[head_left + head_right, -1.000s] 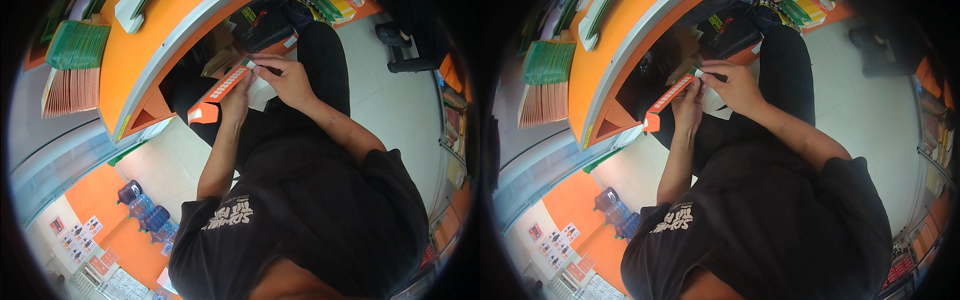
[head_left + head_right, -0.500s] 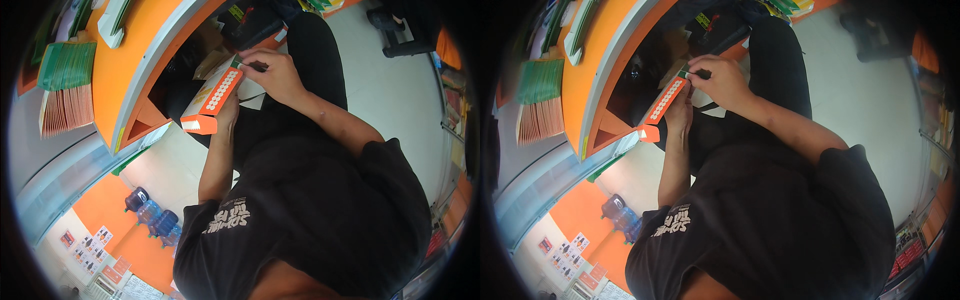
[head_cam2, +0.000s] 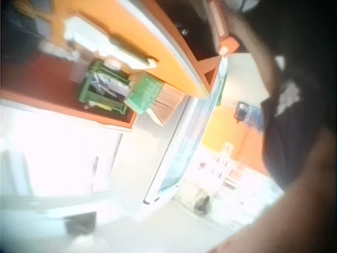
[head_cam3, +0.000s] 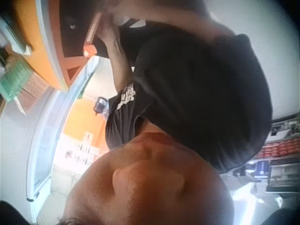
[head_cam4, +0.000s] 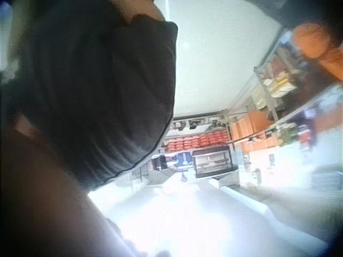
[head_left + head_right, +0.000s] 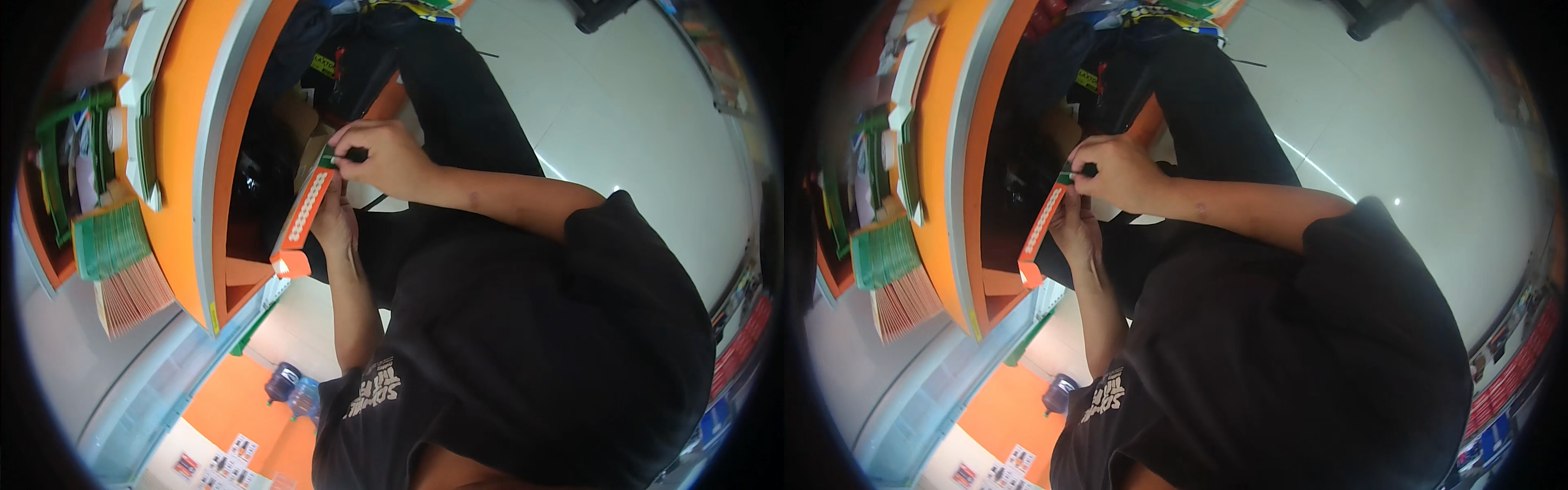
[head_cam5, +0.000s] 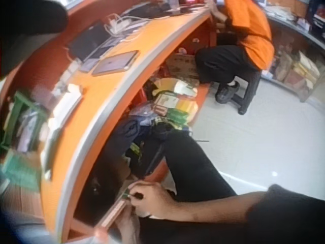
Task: The person sits on the floor and repeatedly inserts small white paper sheets into green and orange paper wrappers. They fold the wrappers around the sheets and place the finished packs onto a stack on the orange desk. The process is repeated continuously throughout the clip.
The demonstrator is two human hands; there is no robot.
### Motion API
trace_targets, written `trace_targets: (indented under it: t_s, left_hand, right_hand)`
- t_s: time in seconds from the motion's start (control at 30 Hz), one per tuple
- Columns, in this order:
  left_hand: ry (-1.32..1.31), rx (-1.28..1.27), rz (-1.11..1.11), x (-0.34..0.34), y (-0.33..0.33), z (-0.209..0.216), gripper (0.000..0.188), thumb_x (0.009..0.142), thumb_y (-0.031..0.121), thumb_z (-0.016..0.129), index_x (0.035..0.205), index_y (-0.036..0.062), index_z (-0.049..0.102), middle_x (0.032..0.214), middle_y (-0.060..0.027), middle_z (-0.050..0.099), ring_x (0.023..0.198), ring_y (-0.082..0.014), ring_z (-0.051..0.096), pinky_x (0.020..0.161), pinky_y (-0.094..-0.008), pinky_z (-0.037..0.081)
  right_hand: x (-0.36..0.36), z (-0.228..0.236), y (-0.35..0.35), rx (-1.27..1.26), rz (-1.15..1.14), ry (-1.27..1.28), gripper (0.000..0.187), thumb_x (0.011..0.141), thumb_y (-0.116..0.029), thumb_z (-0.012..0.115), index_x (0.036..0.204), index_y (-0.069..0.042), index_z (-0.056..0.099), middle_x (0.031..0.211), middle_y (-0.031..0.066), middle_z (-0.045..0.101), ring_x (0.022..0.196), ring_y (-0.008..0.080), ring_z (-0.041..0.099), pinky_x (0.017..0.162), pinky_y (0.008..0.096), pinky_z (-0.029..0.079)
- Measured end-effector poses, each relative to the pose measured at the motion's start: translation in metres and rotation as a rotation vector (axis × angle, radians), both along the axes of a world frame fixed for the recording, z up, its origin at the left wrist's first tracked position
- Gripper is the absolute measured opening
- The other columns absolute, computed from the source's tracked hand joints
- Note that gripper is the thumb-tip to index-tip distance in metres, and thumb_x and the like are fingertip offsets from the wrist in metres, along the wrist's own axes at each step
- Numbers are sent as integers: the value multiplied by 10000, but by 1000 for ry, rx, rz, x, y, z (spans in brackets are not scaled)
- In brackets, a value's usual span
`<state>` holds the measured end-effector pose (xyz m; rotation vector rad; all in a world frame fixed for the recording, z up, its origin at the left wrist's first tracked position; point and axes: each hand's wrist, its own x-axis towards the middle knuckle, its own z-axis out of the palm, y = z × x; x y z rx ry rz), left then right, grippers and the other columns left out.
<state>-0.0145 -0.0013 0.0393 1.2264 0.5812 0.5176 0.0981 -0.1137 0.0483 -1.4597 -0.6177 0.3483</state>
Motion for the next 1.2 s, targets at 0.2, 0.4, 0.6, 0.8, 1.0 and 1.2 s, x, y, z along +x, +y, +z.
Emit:
trace_targets:
  t_s: [0.2,0.4,0.6,0.8,1.0,1.2]
  left_hand:
    - [-2,-6,-88,5,5,1,161,961,79,594,1098,35,667,1132,-66,670,1049,-150,623,983,-310,474]
    - [24,28,-81,5,6,3,174,966,93,590,1123,40,641,1120,-78,666,1009,-134,635,926,-276,511]
    - [121,110,-45,8,9,6,162,992,153,563,1081,34,629,1058,-67,661,938,-118,631,853,-253,519]
    - [358,328,-44,22,5,11,209,970,161,609,1092,-8,628,1000,-72,666,890,-136,631,792,-258,492]
    - [458,1194,-391,16,-27,-7,288,827,74,679,1069,-64,602,1110,-206,628,1007,-307,599,852,-432,461]
    - [253,310,-332,28,-11,5,349,892,73,639,1217,19,524,1193,-106,597,1053,-175,609,898,-269,461]
  right_hand:
    - [7,-6,-4,-13,53,134,169,780,-103,711,904,12,715,1034,132,698,915,260,686,849,334,528]
    - [-2,-6,-7,21,39,-19,189,850,-143,671,944,15,715,1117,117,685,949,276,687,860,350,525]
    - [-9,-10,-16,43,151,67,210,935,-190,563,969,-13,670,1233,150,624,1129,327,601,960,396,482]
    - [-9,-21,-12,43,245,-186,290,906,-280,613,1086,-54,592,1366,162,466,1301,387,397,1096,462,328]
    - [8,-13,-5,-42,115,-339,466,832,-321,709,1169,-67,511,1192,156,595,1106,351,590,924,447,472]
    - [13,-47,-1,6,-126,-293,304,851,-183,633,1122,-76,547,979,109,676,783,320,691,654,413,565]
